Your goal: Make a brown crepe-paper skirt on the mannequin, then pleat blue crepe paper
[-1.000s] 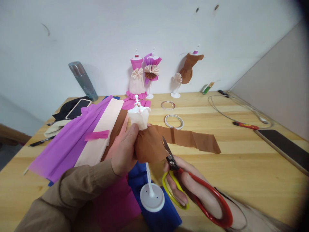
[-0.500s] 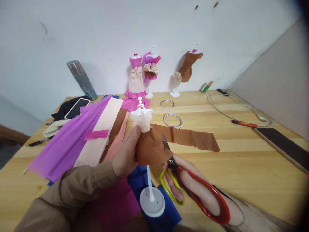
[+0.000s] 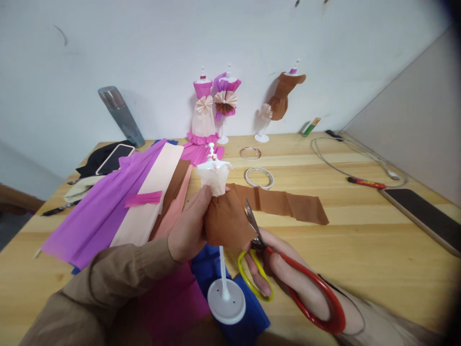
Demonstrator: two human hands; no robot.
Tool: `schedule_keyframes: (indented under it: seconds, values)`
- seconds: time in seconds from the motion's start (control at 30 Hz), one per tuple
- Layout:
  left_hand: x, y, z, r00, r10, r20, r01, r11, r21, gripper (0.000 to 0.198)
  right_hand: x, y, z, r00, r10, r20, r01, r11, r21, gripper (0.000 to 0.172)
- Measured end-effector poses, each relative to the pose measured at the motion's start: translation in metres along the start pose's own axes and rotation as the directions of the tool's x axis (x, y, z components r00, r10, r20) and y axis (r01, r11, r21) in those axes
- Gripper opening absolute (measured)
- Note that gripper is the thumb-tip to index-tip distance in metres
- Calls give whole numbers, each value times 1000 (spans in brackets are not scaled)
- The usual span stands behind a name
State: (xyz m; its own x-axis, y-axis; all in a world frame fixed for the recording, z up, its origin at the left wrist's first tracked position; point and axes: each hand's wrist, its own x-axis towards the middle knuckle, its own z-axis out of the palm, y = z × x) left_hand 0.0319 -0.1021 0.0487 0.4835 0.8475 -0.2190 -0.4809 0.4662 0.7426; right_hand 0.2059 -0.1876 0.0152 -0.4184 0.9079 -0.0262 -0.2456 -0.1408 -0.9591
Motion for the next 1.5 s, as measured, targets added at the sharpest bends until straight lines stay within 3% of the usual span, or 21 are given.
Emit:
schedule_keyframes:
  seconds: [0.37,0.53,1.1,1.5]
  values:
    - [-1,2,1,1000,-14,-8,14,1000,24,52,-4,5,4,999,43,-30,-41,998,54,36]
    - [-1,1,0,1000,4,-19,-4,1000,30,50,-1,5,5,1000,18,-6,-17,997,76,43]
    - [-2,-1,3,997,79,12,-80,995,65,41,-1,-8,5,999,-35,7,35,999,14,38]
    - [-1,0,0,999,38,40,-41,995,91,47,-3,-7,-4,999,-48,10,49,997,-55,40]
